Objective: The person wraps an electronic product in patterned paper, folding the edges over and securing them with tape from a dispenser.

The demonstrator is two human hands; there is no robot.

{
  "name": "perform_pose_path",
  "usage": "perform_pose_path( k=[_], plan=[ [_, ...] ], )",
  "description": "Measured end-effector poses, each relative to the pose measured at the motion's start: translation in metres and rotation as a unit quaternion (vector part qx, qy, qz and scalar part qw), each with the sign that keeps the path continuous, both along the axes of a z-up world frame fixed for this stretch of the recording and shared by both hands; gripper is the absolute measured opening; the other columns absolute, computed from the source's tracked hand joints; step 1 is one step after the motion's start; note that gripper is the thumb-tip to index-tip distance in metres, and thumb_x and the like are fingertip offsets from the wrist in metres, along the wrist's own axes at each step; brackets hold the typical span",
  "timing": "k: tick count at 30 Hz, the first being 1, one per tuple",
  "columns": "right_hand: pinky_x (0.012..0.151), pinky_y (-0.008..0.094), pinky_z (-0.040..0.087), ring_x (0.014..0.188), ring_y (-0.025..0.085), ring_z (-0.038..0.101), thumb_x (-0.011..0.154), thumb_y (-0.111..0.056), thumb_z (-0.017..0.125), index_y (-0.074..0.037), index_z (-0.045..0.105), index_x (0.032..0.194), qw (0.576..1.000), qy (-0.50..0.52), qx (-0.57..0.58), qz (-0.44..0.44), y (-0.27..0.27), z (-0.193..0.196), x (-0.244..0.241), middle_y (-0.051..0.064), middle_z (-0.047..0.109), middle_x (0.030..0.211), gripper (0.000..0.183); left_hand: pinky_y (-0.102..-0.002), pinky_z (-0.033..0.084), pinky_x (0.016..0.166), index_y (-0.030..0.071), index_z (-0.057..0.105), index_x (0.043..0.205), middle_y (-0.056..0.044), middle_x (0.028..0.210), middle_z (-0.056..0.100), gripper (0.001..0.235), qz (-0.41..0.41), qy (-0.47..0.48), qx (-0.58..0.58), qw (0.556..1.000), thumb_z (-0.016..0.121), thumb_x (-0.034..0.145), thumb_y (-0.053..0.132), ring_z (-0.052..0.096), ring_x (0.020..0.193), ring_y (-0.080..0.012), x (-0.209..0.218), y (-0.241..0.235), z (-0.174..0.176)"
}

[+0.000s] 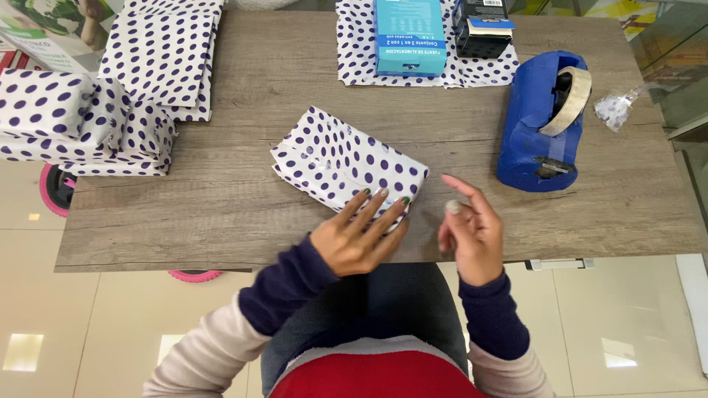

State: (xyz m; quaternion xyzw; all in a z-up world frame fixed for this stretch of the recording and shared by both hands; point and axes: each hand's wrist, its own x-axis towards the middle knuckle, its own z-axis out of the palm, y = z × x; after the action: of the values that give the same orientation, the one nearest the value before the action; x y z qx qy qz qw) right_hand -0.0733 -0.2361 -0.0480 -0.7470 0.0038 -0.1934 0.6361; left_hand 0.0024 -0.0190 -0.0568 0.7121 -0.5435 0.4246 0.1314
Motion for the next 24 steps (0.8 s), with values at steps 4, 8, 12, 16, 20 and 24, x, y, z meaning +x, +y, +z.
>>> perform_pose_path(
  k=[4, 8, 12, 16, 20, 24],
  plan=[
    [0.076, 0.037, 0.052, 0.083, 0.023, 0.066, 0.102, -0.029, 0.069, -0.004, 0.067, 0.142, 0.981, -0.018, -0.173, -0.082, 0.004, -0.01, -0.004, 0.013, 0.07, 0.09, 0.047, -0.058, 0.058, 0.102, 0.011, 0.066, 0.143, -0.024, 0.133, 0.072, 0.042, 0.066, 0.044, 0.022, 0.997, 0.066, 0.102, 0.021, 0.074, 0.118, -0.0383, -0.01, -0.02, -0.017],
    [0.105, 0.057, 0.041, 0.117, 0.037, 0.063, 0.1, -0.034, 0.07, -0.009, 0.064, 0.143, 0.961, -0.008, -0.262, -0.089, 0.007, -0.005, -0.009, 0.012, 0.071, 0.119, 0.051, -0.055, 0.059, 0.101, 0.001, 0.043, 0.159, -0.035, 0.134, 0.068, 0.068, 0.044, 0.198, 0.05, 0.978, 0.072, 0.098, 0.013, 0.069, 0.123, -0.0438, -0.006, -0.015, 0.004],
    [0.11, 0.059, 0.032, 0.127, 0.038, 0.056, 0.094, -0.032, 0.078, -0.008, 0.059, 0.148, 0.944, 0.003, -0.323, -0.073, 0.007, -0.013, -0.013, 0.012, 0.067, 0.131, 0.062, -0.058, 0.052, 0.109, -0.001, 0.042, 0.16, -0.03, 0.134, 0.07, 0.082, 0.041, 0.256, 0.066, 0.964, 0.082, 0.091, 0.02, 0.064, 0.132, -0.0437, 0.011, 0.002, 0.016],
    [0.11, 0.067, 0.026, 0.13, 0.045, 0.053, 0.091, -0.031, 0.081, -0.007, 0.06, 0.148, 0.939, -0.014, -0.337, -0.074, 0.018, -0.01, -0.008, 0.018, 0.066, 0.133, 0.065, -0.068, 0.031, 0.12, 0.02, 0.065, 0.148, -0.013, 0.149, 0.066, 0.071, 0.085, 0.213, 0.075, 0.97, 0.087, 0.084, 0.042, 0.049, 0.146, -0.0439, 0.017, 0.007, 0.012],
    [0.11, 0.055, 0.024, 0.132, 0.035, 0.049, 0.094, -0.039, 0.079, -0.017, 0.066, 0.141, 0.903, -0.056, -0.414, -0.098, 0.021, -0.018, -0.006, 0.01, 0.064, 0.134, 0.053, -0.067, 0.039, 0.117, 0.03, 0.071, 0.138, -0.007, 0.146, 0.065, 0.054, 0.075, 0.225, 0.088, 0.968, 0.083, 0.086, 0.04, 0.058, 0.136, -0.038, 0.019, 0.0, -0.002],
    [0.108, 0.055, 0.022, 0.128, 0.035, 0.053, 0.095, -0.035, 0.079, -0.011, 0.064, 0.143, 0.91, -0.052, -0.391, -0.13, 0.016, -0.02, -0.007, 0.012, 0.065, 0.131, 0.055, -0.059, 0.05, 0.107, 0.029, 0.069, 0.139, -0.004, 0.134, 0.065, 0.054, 0.097, 0.171, 0.058, 0.979, 0.082, 0.088, 0.04, 0.066, 0.122, -0.0333, 0.018, -0.008, -0.007]
  ],
)
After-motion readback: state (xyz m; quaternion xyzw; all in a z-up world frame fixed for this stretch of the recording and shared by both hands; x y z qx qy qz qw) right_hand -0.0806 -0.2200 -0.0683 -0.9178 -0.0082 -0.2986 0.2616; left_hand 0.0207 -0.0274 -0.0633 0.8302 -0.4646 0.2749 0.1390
